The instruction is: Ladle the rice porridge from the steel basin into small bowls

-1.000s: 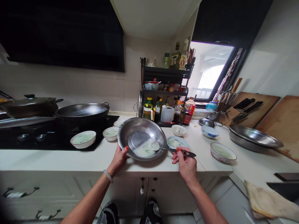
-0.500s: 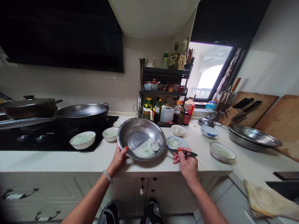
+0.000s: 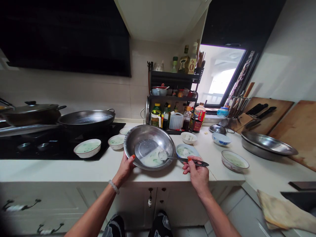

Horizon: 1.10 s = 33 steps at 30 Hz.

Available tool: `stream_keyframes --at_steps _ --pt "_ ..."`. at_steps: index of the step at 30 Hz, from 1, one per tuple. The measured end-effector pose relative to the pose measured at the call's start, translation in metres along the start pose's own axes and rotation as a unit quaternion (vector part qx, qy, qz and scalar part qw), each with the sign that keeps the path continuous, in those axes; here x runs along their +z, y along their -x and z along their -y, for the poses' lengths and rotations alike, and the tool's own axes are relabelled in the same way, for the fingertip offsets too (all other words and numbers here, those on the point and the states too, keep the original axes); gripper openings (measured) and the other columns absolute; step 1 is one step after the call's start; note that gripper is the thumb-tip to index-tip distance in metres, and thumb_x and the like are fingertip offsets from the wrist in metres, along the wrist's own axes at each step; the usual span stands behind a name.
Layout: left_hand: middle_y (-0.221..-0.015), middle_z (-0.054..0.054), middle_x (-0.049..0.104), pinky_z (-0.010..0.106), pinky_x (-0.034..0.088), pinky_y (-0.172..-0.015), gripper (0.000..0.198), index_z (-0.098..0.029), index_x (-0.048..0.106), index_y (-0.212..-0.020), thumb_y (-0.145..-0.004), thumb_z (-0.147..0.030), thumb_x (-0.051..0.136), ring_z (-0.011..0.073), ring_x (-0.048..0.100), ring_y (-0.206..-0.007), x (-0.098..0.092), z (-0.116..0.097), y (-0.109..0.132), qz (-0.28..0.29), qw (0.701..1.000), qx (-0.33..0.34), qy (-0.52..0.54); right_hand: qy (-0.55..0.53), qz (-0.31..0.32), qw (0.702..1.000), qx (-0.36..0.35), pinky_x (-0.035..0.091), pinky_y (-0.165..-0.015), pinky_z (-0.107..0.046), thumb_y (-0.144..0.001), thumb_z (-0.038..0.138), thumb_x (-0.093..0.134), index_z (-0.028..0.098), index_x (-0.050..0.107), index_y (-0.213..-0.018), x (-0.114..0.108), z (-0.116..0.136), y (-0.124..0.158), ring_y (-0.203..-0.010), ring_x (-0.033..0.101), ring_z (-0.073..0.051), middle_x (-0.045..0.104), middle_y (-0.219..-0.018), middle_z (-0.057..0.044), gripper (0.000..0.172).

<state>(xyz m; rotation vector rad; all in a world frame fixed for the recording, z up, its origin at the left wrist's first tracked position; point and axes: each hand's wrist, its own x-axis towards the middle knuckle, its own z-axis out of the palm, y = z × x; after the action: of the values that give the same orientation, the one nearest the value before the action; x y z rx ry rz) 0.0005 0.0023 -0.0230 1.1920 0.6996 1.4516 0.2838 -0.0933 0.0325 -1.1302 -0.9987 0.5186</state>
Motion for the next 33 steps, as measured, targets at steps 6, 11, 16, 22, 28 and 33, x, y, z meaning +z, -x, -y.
stream_keyframes --at_steps 6,11,16,22,28,33 --pt "-0.139 0.013 0.045 0.034 0.058 -0.068 0.085 -0.030 0.016 -0.150 -0.080 -0.043 0.063 0.0286 0.059 -0.106 -0.0002 0.0006 0.0002 0.000 1.000 0.000 0.004 -0.012 -0.004 1.000 0.006 0.049 -0.043 -0.026 -0.071 0.051 0.072 0.015 0.058 -0.090 0.0002 -0.0010 0.0005 -0.044 0.059 -0.014 0.068 -0.059 -0.005 0.043" --pt "-0.139 0.013 0.045 0.035 0.058 -0.066 0.086 -0.031 0.013 -0.150 -0.080 -0.044 0.062 0.0291 0.058 -0.106 -0.0012 0.0016 -0.0001 0.000 1.000 -0.005 -0.004 -0.016 -0.004 1.000 0.008 0.049 -0.042 -0.026 -0.070 0.052 0.073 0.015 0.059 -0.088 0.0012 -0.0021 0.0000 -0.044 0.059 -0.015 0.068 -0.059 -0.004 0.044" --pt "-0.141 0.013 0.044 0.037 0.058 -0.072 0.086 -0.031 0.015 -0.150 -0.080 -0.045 0.063 0.0286 0.059 -0.106 -0.0011 0.0011 -0.0003 0.002 1.000 -0.004 0.001 -0.028 -0.006 0.999 0.018 0.049 -0.043 -0.024 -0.070 0.050 0.074 0.015 0.058 -0.089 0.0017 -0.0024 0.0000 -0.046 0.060 -0.014 0.069 -0.061 -0.005 0.043" --pt "-0.138 0.012 0.047 0.040 0.057 -0.077 0.086 -0.029 0.020 -0.149 -0.077 -0.044 0.065 0.0279 0.059 -0.105 -0.0003 0.0022 0.0000 -0.012 1.000 0.004 0.007 -0.037 -0.012 0.999 0.022 0.048 -0.043 -0.024 -0.070 0.048 0.075 0.015 0.058 -0.089 0.0018 -0.0026 0.0014 -0.046 0.060 -0.013 0.069 -0.061 -0.005 0.042" --pt "-0.143 0.013 0.042 0.038 0.058 -0.075 0.084 -0.029 0.019 -0.149 -0.079 -0.043 0.063 0.0292 0.058 -0.109 -0.0004 0.0037 -0.0002 -0.007 1.000 0.002 0.013 -0.045 -0.011 0.999 0.022 0.048 -0.044 -0.023 -0.071 0.046 0.074 0.015 0.058 -0.090 0.0008 -0.0061 0.0008 -0.049 0.061 -0.014 0.069 -0.062 -0.004 0.040" --pt "-0.147 0.012 0.037 0.034 0.058 -0.071 0.085 -0.032 0.015 -0.150 -0.081 -0.040 0.064 0.0288 0.056 -0.112 -0.0002 0.0018 0.0002 0.003 1.000 0.002 0.021 -0.046 -0.012 0.999 0.023 0.048 -0.044 -0.023 -0.070 0.047 0.075 0.015 0.058 -0.089 0.0008 -0.0045 0.0017 -0.047 0.060 -0.013 0.069 -0.060 -0.004 0.041"
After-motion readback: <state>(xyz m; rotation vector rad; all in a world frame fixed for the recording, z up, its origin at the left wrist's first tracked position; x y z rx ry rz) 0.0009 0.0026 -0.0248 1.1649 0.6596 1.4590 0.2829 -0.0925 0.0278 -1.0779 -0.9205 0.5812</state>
